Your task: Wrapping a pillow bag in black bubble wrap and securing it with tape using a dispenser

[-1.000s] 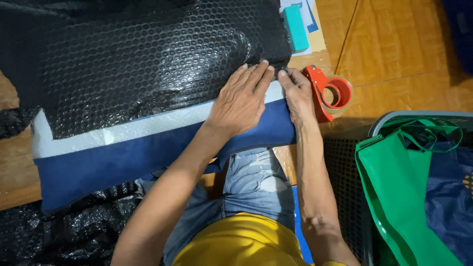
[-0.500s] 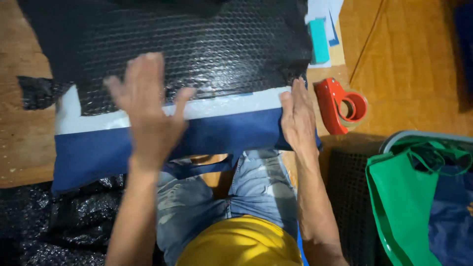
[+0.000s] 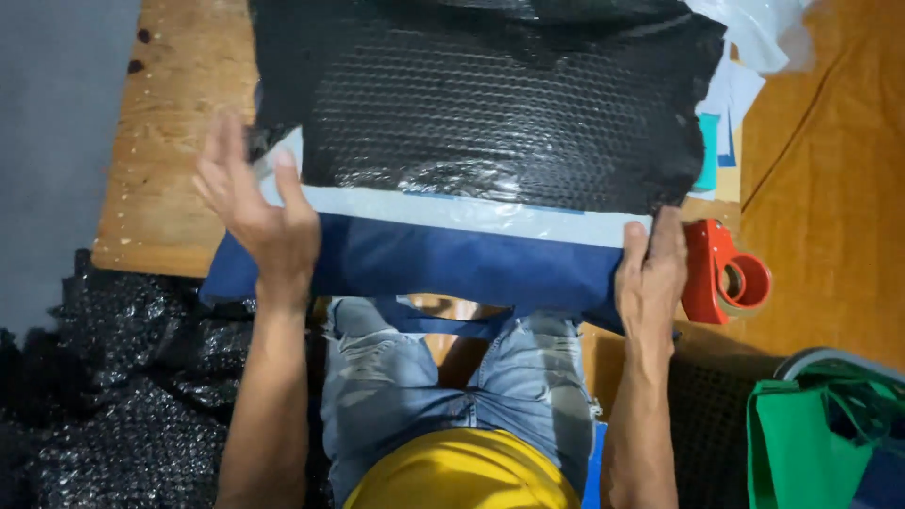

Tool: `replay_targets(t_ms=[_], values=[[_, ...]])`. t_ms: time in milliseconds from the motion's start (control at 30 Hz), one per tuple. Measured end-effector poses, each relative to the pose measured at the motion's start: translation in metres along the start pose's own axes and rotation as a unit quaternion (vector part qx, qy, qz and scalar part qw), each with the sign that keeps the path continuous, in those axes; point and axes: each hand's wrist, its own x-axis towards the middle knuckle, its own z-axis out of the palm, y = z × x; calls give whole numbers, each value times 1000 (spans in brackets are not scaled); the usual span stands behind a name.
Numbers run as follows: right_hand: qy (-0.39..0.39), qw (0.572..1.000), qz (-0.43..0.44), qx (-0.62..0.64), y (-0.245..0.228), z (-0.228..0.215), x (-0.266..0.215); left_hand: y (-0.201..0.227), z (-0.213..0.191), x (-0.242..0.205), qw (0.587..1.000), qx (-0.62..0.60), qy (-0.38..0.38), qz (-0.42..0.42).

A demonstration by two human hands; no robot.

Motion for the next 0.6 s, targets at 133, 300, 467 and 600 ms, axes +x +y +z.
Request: replay_targets(t_ms=[133, 300, 467, 600], values=[[96, 986, -137, -2, -44, -1, -4, -49, -19, 18, 997, -75, 33, -7], [55, 970, -230, 51, -115, 21, 5, -68, -40, 29, 979, -202, -36, 12], [-82, 915, -384, 90, -185, 61, 20, -44, -51, 20, 972, -173, -144, 60], [-158, 881, -443, 47, -227, 113, 28, -41, -53, 12, 975, -184, -111, 48]])
